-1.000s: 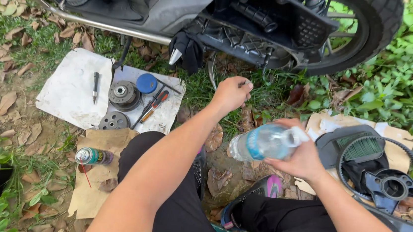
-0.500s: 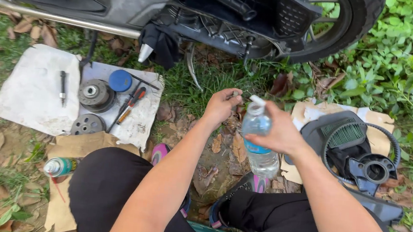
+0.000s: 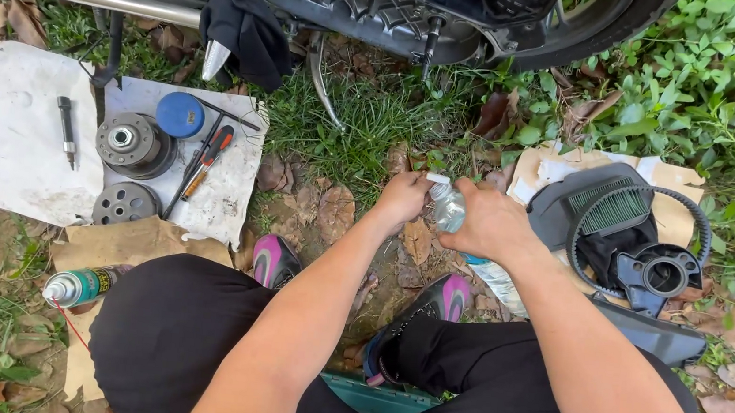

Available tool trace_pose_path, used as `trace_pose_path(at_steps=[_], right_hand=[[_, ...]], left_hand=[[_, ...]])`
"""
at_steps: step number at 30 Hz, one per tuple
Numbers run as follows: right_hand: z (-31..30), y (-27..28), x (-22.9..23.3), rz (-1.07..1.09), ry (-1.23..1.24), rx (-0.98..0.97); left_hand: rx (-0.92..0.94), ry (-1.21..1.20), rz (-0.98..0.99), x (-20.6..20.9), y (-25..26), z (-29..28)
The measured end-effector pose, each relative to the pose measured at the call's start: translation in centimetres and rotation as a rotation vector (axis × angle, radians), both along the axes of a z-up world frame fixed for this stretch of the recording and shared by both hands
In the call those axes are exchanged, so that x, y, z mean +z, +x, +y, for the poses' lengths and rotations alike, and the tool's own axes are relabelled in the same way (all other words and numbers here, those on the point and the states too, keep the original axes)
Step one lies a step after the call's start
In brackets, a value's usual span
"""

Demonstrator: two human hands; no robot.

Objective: The person works on the rear section of a scooter, removing a black cable from the engine area. They then pour liquid from a plastic bottle onto a small metal part and insert it into the cable. The person handles the cable and part repeatedly, manipulating them with their hands.

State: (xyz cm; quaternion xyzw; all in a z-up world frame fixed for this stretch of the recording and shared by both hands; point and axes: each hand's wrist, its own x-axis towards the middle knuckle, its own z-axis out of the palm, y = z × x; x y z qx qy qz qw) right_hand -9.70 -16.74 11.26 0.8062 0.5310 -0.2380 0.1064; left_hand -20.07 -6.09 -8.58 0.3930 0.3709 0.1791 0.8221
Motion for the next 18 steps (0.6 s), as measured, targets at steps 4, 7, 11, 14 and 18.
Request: trace_pose_path(at_steps=[4, 7, 11, 14, 18], right_hand=[[-0.2, -0.3, -1.0, 0.044, -0.002, -0.012], [-0.3, -0.2, -1.5, 0.072, 0.022, -0.033], [0.5, -0.9, 0.0, 0.096, -0.013, -0.037], [0.9, -1.9, 1.4, 0.099, -0.051, -0.017], [0.7, -2.1, 1.4, 0.052, -0.072, -0.005]], left_hand=[[0.018, 0.018, 0.014, 3.6, -0.6, -0.2], [-0.029, 0.03, -0.039, 6.8, -2.1, 0.2], [0.105, 0.011, 0.052, -1.9, -0.1, 0.5], [0.07, 0.1, 0.172, -1.9, -0.2, 0.9], [-0.031, -0.064, -0.017, 2.6, -1.7, 0.3]])
